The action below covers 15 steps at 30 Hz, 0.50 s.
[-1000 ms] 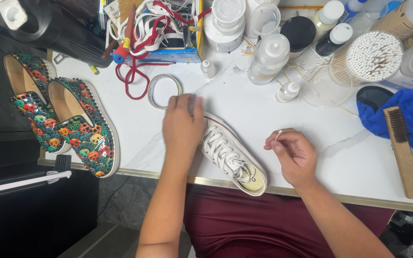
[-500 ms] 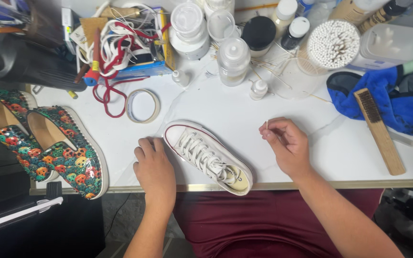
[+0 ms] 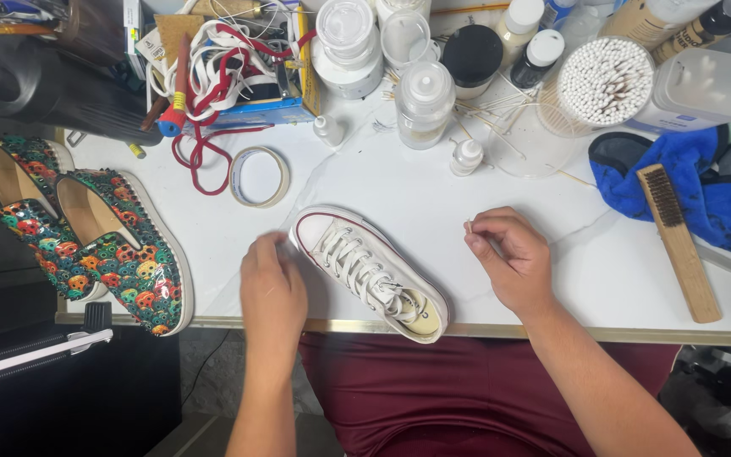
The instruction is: The person applies a liquid from a bottle onto the red and blue stripes on the side of a white sneaker using a cotton swab and a toothpick.
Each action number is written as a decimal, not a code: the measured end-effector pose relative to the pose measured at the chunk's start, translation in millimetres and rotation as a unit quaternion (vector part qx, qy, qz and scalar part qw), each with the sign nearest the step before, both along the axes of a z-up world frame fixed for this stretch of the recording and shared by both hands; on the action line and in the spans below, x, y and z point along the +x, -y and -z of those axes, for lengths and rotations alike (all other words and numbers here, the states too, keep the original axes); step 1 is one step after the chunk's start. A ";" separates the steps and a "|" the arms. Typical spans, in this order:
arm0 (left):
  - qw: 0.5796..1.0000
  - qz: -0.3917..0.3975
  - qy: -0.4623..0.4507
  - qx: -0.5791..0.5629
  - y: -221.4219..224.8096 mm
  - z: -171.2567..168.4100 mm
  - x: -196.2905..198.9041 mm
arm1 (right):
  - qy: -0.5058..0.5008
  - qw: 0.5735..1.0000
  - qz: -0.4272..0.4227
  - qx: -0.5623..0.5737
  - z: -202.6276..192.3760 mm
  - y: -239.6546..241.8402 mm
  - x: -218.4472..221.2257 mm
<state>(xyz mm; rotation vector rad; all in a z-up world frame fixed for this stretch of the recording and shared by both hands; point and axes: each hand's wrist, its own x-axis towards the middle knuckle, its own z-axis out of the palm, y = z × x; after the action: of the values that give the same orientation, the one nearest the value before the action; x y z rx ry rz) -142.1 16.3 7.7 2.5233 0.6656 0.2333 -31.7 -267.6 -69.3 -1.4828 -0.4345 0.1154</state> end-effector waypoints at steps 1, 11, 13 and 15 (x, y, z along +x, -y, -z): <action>0.999 -0.007 0.037 -0.019 1.0 1.3 7.2 | 0.001 1.000 -0.003 -0.002 -0.8 -0.5 -0.2; 0.926 -0.012 0.214 -0.312 9.7 59.9 87.6 | -0.018 1.000 -0.018 0.016 -1.2 -0.2 -4.2; 0.862 0.031 0.256 -0.436 2.1 74.6 100.5 | -0.003 0.999 -0.033 0.000 -5.0 -1.7 -3.6; 0.769 0.079 0.252 -0.582 -5.4 84.3 111.5 | 0.027 0.997 -0.057 -0.039 -10.9 -1.1 -3.1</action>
<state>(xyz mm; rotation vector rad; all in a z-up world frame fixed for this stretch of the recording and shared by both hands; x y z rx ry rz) -30.6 21.7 -76.6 1.2055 0.2151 0.2943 -34.8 -266.4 -58.3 -1.5408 -0.5649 0.1854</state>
